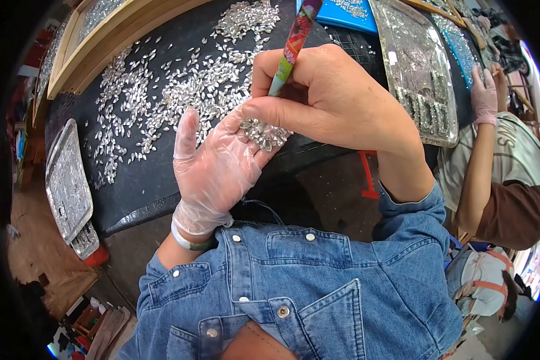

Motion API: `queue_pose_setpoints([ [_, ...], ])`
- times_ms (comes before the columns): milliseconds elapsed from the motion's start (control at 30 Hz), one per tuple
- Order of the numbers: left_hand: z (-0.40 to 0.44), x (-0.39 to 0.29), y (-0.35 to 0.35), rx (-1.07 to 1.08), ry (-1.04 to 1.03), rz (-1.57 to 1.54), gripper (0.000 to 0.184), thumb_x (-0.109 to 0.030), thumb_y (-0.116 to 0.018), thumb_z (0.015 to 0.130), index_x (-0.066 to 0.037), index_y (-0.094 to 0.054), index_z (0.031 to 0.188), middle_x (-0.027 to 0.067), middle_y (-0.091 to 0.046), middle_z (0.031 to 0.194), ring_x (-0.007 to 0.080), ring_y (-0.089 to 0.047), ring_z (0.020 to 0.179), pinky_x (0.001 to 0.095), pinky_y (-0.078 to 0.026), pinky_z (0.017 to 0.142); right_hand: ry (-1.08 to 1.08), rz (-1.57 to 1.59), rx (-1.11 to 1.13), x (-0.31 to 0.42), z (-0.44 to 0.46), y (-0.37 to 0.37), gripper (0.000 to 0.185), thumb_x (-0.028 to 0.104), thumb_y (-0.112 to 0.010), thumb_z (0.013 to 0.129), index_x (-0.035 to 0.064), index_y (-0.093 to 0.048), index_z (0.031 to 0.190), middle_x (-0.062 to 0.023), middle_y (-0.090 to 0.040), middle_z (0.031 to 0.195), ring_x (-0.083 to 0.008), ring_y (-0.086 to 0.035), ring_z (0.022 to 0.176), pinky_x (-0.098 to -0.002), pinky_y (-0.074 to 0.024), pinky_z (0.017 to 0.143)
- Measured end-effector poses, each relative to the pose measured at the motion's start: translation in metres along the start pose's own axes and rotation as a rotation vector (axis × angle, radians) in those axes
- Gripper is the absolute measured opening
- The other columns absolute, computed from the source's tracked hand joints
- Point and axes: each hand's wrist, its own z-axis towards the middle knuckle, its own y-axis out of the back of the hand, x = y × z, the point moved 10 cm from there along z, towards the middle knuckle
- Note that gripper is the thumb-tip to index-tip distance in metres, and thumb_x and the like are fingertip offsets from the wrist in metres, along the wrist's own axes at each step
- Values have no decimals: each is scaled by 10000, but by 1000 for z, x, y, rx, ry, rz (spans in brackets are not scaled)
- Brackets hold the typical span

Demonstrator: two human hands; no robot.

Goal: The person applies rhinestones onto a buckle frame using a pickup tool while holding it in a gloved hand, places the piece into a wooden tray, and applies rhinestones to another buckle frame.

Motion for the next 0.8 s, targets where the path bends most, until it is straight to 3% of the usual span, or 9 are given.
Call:
queue_pose_setpoints([
  [133,0,0,0,3,2,-3,717,-482,-383,971,92,-320,1394,262,-439,1366,334,-444,1275,418,-291,1135,4,13,-28,2,-3,4,60,38,-626,844,28,-586,800,-6,-543,677,-68,-414,539,-182,-317,500],
  [267,0,0,-4,0,-6,74,767,-517,-411,945,71,-288,1423,264,-431,1378,344,-426,1294,441,-240,1157,42,326,-507,1,-29,55,94,94,-655,870,16,-616,835,-26,-587,640,-71,-478,494,-177,-377,472],
  [300,0,1,-4,-2,5,78,767,-517,-411,945,71,-288,1423,264,-431,1378,344,-426,1294,441,-240,1157,39,327,-519,-2,-32,55,94,94,-655,870,16,-616,835,-26,-587,640,-71,-478,494,-177,-377,472],
  [433,-7,-27,-4,2,-220,-74,807,-458,-494,903,31,-191,1470,295,-184,1509,446,-73,1420,524,-96,1178,-94,324,-830,-39,-69,65,112,107,-641,892,7,-614,849,-36,-605,656,-62,-506,512,-160,-405,488],
  [600,-15,-31,-3,-27,-214,-67,842,-456,-528,879,9,-170,1483,274,-118,1534,452,35,1419,540,-95,1172,-101,400,-909,-65,-90,42,124,115,-642,894,4,-609,850,-35,-607,658,-60,-509,518,-158,-409,491],
  [800,-28,-30,-3,-76,-155,-59,867,-474,-519,882,29,-146,1481,295,-83,1531,455,53,1417,547,-85,1167,-88,383,-840,-71,-78,26,97,96,-601,915,5,-580,891,-78,-610,711,-84,-505,530,-185,-413,501],
])
